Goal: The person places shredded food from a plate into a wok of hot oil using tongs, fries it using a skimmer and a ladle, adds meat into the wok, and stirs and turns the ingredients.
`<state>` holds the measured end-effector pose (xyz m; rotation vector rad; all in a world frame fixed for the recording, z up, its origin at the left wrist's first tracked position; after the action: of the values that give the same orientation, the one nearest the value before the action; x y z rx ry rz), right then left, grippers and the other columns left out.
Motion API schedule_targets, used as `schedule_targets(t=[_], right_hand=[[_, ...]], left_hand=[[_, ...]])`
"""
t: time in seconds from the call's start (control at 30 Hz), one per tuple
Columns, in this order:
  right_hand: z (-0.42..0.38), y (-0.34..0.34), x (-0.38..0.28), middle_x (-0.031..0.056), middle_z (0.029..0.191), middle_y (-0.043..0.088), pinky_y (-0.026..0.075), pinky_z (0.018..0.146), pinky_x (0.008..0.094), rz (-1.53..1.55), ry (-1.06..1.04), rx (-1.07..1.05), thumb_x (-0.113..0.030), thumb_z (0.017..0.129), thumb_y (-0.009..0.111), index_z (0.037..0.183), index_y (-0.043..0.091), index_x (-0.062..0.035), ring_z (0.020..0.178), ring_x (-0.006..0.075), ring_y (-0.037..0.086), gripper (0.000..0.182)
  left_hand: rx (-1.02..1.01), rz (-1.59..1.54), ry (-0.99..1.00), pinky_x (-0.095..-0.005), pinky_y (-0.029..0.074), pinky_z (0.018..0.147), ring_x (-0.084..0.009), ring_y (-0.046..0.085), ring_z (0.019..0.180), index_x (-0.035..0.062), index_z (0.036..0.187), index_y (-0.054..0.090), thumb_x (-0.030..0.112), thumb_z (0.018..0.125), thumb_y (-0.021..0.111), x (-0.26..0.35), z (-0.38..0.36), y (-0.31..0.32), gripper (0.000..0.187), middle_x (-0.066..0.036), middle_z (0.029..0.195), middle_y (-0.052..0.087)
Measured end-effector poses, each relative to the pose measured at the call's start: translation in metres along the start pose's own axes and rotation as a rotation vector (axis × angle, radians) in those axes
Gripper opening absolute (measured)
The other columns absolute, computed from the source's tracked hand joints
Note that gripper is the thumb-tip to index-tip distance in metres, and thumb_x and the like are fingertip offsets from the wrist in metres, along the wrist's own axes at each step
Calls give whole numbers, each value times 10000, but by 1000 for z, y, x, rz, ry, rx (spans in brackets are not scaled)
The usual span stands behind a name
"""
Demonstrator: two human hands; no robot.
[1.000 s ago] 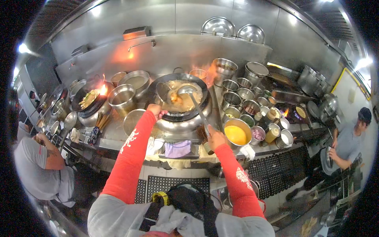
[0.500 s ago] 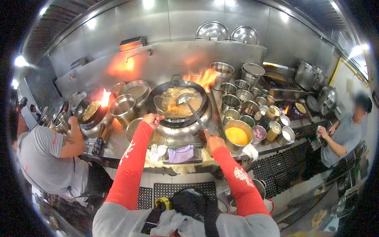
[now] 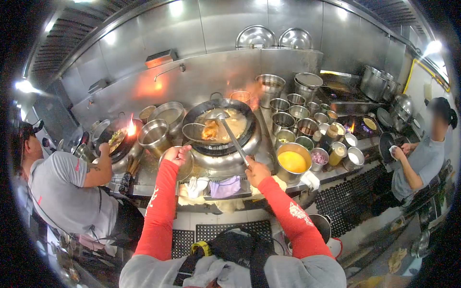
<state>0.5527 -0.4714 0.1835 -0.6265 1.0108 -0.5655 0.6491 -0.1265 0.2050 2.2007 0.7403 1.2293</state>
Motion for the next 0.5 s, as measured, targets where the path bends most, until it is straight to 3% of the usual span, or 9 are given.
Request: schedule_targets(t=[0.03, 0.13, 0.23, 0.33, 0.37, 0.5], right_hand=[[-1, 4, 5, 152, 813, 605, 489, 581, 387, 153, -1, 32, -106, 823, 547, 1296, 429, -42, 642, 288, 610, 492], [4, 14, -5, 83, 733, 582, 449, 491, 313, 699, 472, -60, -119, 833, 566, 1328, 398, -19, 538, 177, 558, 533], [23, 21, -9, 58, 727, 569, 430, 444, 288, 902, 529, -97, -129, 834, 561, 1355, 368, -16, 496, 123, 524, 567], [37, 47, 0, 87, 729, 586, 428, 433, 290, 739, 518, -52, -133, 825, 570, 1335, 390, 1, 494, 124, 536, 557], [37, 51, 0, 132, 742, 617, 469, 513, 321, 693, 537, -105, -153, 820, 576, 1333, 384, 14, 553, 189, 587, 573], [22, 65, -20, 208, 855, 636, 475, 726, 364, 481, 380, -7, -174, 804, 589, 1316, 399, 22, 779, 319, 621, 580]], left_hand=[[-10, 6, 10, -147, 336, 337, -21, 419, 439, -88, 989, 518, 0, 880, 398, -2, 1, -3, 185, 19, 617, 488], [-116, 8, -33, -142, 365, 363, -36, 446, 491, -15, 967, 467, -16, 874, 365, -7, 11, -14, 138, -129, 919, 607], [-37, 19, 9, -146, 346, 329, -31, 431, 454, -87, 985, 512, -22, 868, 384, -20, 6, -3, 185, -24, 706, 526], [-11, 18, 24, -147, 342, 327, -32, 436, 459, -88, 993, 507, -23, 865, 388, -28, 7, 1, 187, -33, 723, 529], [-16, 9, 22, -148, 344, 330, -32, 437, 460, -89, 996, 506, -21, 866, 394, -30, 7, 1, 184, -32, 718, 531], [-117, -44, -6, -147, 351, 344, -30, 440, 467, -90, 1004, 507, -8, 874, 421, -29, 7, -8, 176, -23, 698, 531]])
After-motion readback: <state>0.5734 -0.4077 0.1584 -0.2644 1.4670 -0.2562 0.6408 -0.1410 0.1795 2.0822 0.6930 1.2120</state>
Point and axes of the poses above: each hand's wrist, its own z-axis towards the middle knuckle, its own y-axis out of the palm, x = y × z, the point moved 2 cm from there along z, towards the middle knuckle
